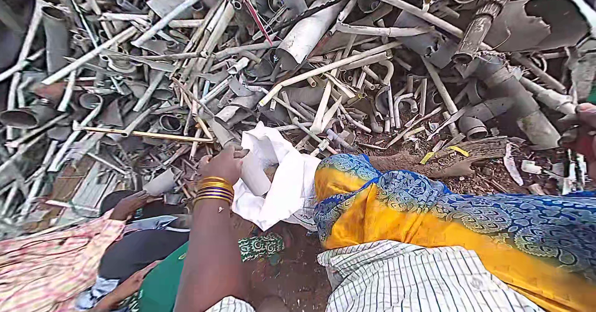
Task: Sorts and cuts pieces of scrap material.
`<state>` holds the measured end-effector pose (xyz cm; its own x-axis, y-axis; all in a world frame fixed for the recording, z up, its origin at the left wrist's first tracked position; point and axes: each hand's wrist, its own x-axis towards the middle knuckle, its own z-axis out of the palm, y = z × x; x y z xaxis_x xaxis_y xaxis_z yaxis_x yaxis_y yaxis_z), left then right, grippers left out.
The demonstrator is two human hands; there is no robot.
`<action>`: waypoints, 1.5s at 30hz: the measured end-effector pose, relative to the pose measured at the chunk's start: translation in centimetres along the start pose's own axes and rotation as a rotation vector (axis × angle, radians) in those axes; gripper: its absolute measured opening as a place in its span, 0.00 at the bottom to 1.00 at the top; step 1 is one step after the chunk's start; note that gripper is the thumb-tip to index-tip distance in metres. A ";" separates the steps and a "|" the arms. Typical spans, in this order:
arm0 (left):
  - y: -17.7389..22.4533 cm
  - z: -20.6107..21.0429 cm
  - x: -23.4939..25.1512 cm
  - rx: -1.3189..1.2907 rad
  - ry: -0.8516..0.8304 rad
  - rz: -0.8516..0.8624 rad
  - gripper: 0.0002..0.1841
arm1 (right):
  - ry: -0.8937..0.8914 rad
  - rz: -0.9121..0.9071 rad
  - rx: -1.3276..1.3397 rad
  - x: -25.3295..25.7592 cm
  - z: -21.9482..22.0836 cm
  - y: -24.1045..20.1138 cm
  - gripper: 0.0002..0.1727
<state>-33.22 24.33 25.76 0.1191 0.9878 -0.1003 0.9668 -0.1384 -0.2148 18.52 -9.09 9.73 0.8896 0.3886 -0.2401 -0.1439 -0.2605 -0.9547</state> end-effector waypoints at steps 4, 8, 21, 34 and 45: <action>4.9 0.0 2.6 -0.081 -0.025 0.169 0.27 | 0.037 -0.050 0.016 -1.8 0.6 -1.6 0.17; 16.2 0.0 3.3 -0.398 -0.158 0.599 0.24 | 0.038 -0.043 0.009 -2.4 1.2 -2.4 0.15; 47.5 15.4 16.1 0.104 -0.482 0.657 0.38 | -0.063 -0.049 -0.093 -0.2 3.0 -3.0 0.18; 50.9 15.8 19.2 0.287 -0.456 0.613 0.26 | -0.114 0.072 -0.015 0.4 1.9 -3.2 0.18; 41.4 2.7 5.7 0.274 -0.176 0.933 0.19 | -0.124 -0.060 -0.013 -2.5 1.0 -4.1 0.17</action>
<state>6.84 24.07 13.66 0.7501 0.4527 -0.4820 0.4139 -0.8899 -0.1918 16.45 -8.13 14.06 0.8356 0.5103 -0.2035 -0.0858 -0.2447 -0.9658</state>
